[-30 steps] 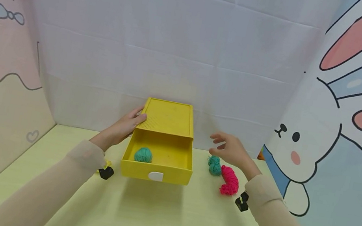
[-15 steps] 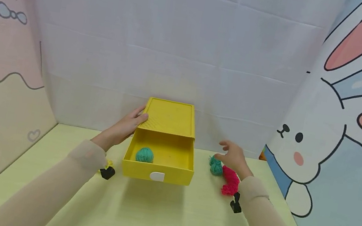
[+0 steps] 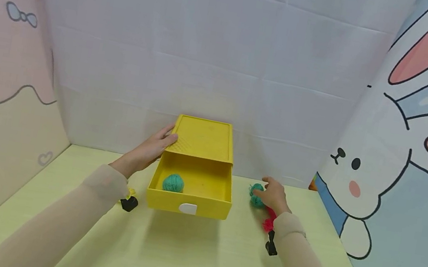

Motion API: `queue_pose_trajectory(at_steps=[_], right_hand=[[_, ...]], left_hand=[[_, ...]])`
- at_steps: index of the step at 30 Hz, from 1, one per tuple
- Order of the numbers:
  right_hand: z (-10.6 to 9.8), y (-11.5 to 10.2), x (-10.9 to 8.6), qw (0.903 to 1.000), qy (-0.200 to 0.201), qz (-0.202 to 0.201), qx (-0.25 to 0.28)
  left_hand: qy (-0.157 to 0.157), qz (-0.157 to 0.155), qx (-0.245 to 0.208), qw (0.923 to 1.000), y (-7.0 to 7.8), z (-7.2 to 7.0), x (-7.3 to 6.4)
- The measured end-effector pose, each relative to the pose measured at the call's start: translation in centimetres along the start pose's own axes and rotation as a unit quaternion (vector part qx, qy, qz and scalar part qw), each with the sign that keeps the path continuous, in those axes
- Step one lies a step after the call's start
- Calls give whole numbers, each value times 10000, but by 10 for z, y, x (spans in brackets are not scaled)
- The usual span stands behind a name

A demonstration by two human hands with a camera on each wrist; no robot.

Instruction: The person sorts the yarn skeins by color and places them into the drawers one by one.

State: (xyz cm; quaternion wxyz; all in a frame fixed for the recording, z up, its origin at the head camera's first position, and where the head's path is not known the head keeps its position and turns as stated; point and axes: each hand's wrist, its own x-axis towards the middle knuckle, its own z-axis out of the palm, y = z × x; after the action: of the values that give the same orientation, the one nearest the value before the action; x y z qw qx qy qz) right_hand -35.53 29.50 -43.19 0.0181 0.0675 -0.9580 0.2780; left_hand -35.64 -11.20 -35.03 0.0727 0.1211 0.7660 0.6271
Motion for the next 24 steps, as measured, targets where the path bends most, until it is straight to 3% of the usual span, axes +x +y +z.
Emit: queue_pose_trajectory(at_steps=[8,16,24], right_hand=[[11,8,-6,9992,74,390,56],[12,13,-3,9993,-121,-310,-162],[10,18,-2,9963,-575,-638,-69]], left_hand=[[-68,-5,0,10000,2,7,1],[-91,26,-6,10000,4,10,1],[-136,17,-60,9999,2,8,2]])
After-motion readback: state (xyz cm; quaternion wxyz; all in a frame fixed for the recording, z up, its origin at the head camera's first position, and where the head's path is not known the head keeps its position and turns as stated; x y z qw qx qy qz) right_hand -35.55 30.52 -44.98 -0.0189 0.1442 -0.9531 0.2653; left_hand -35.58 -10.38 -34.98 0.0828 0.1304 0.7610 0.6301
